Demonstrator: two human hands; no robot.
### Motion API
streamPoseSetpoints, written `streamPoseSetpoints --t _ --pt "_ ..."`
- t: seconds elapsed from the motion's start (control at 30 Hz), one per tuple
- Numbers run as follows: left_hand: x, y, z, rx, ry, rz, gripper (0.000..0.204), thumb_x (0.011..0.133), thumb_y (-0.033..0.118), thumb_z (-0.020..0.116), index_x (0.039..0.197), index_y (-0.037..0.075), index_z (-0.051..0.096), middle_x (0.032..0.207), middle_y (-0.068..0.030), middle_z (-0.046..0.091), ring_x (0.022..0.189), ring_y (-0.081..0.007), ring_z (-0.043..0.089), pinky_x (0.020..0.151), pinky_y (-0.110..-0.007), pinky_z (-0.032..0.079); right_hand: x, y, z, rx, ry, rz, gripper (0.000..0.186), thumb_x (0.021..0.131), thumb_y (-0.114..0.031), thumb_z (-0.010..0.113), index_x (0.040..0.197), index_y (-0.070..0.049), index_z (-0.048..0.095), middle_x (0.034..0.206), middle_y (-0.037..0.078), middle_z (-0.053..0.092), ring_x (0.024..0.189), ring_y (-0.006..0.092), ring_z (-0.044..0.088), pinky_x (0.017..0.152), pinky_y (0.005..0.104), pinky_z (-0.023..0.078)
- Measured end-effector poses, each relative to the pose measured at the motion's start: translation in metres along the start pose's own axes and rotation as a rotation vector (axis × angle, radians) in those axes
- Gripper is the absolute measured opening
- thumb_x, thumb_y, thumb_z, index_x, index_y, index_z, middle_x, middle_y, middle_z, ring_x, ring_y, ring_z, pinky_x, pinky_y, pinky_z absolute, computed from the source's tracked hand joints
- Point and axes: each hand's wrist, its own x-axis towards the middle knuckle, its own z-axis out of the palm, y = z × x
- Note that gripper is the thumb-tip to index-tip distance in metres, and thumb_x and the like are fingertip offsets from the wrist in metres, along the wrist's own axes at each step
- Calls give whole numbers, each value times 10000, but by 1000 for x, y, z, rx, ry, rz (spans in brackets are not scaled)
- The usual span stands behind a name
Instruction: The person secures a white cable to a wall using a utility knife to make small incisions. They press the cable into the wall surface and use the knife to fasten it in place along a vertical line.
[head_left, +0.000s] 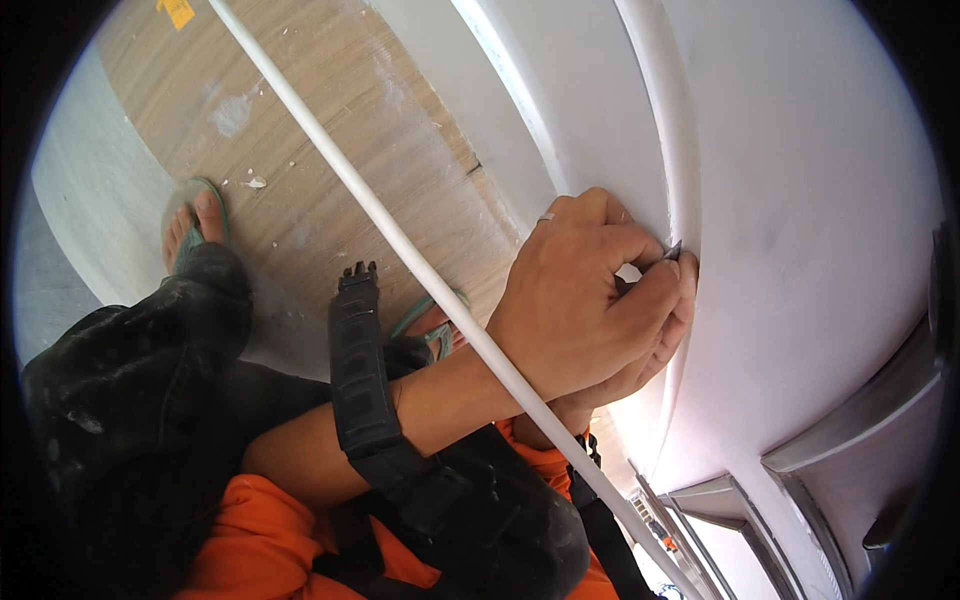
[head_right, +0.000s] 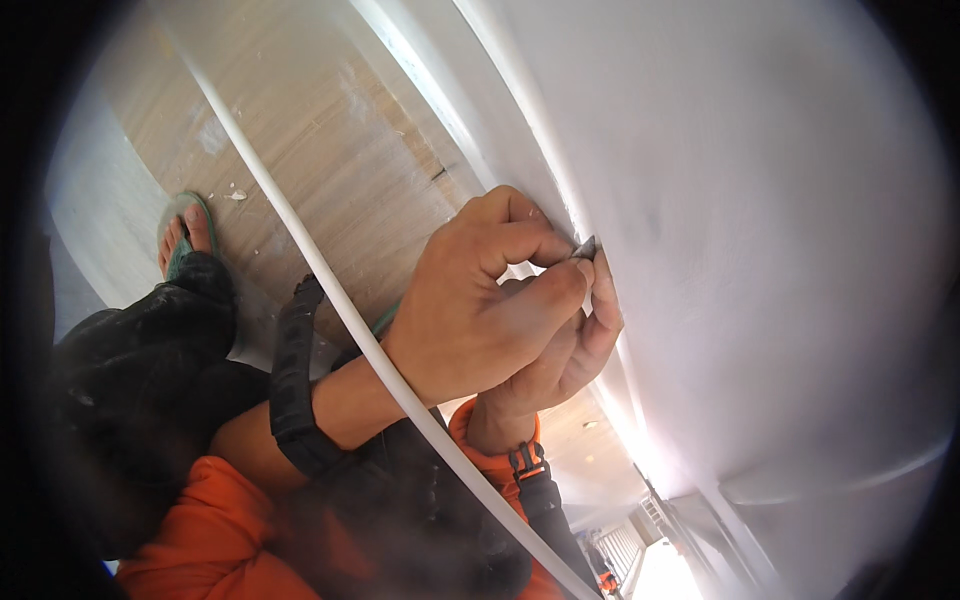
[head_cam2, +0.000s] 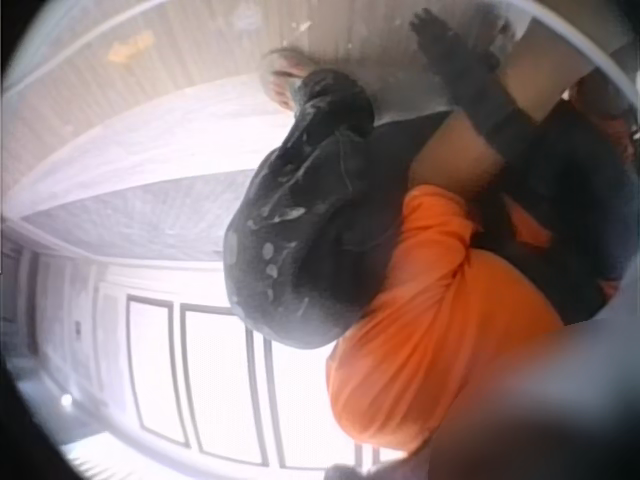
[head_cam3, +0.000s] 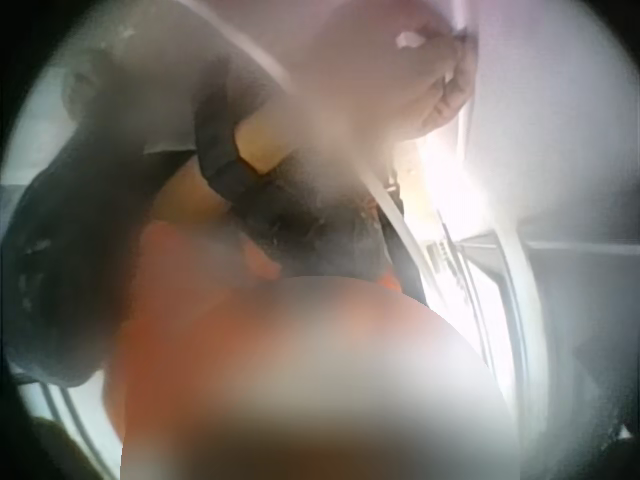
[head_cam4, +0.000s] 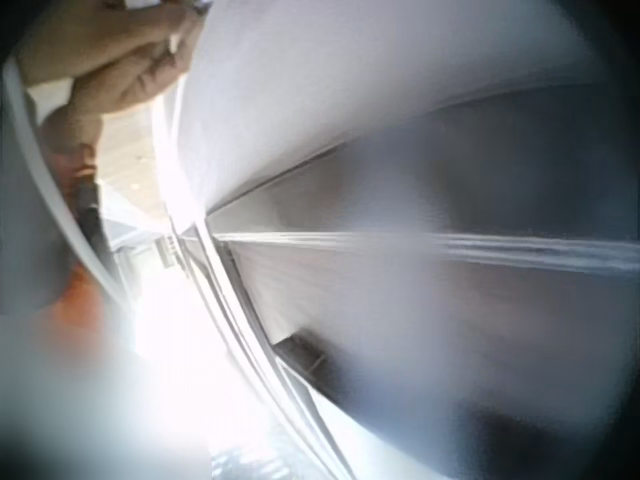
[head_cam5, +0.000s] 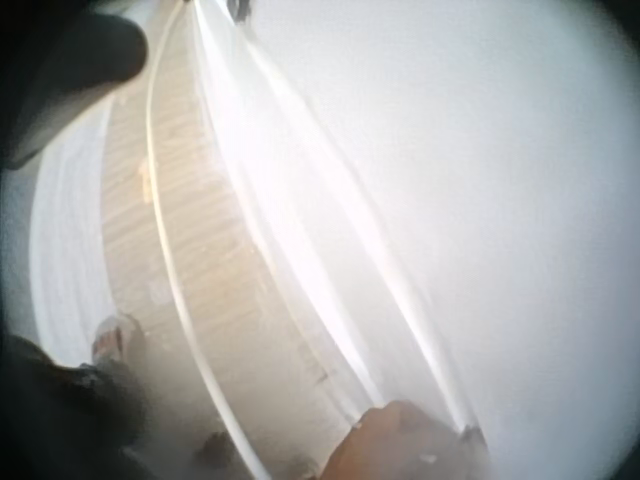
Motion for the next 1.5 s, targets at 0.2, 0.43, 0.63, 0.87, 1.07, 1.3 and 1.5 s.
streamPoseSetpoints --t 0.2,0.43,0.63,0.87,1.07,1.3,1.5 --pt "0 3 1 6 -8 -7 128 795 132 634 744 23 676 752 -101 585 760 -225 556 675 -362 453 3 -9 19 172 152 99 426 974 -170 494 1312 88 457 1017 121 606 804 109 579 721 237 485" --pt "1 0 1 -30 -5 -33 125 802 124 630 747 22 678 747 -96 582 756 -211 556 667 -348 449 0 -3 16 -7 157 49 430 967 -164 498 1316 87 467 969 122 620 731 102 585 686 225 489" --pt "-2 -1 -1 23 -39 -54 93 798 85 632 802 13 690 824 -93 600 774 -196 577 688 -325 466 -3 3 9 -31 138 31 415 978 -156 492 1316 83 469 988 128 624 743 105 587 686 228 491" --pt "0 2 -1 27 -28 1 84 794 86 639 797 15 683 823 -96 600 778 -201 582 689 -329 468 -4 3 8 -77 142 34 417 980 -155 493 1320 83 465 985 127 628 745 106 588 689 227 489" --pt "-1 -1 -2 11 -41 -48 89 798 94 641 792 15 683 823 -92 602 779 -201 584 692 -327 468 -3 2 9 -45 113 30 419 977 -160 494 1313 90 473 940 118 632 742 105 590 698 228 490" --pt "-2 -4 -1 -7 -34 -64 92 793 93 644 795 10 684 820 -91 593 781 -195 573 691 -324 462 -2 -9 20 -54 174 89 404 979 -148 480 1310 83 481 1020 138 631 773 111 599 720 236 495" --pt "-1 -2 -1 16 -46 -79 94 787 88 645 801 4 685 815 -93 582 779 -196 567 688 -326 455 5 -6 38 -123 420 77 408 976 -149 485 1317 76 483 1060 143 628 780 113 606 729 232 496"
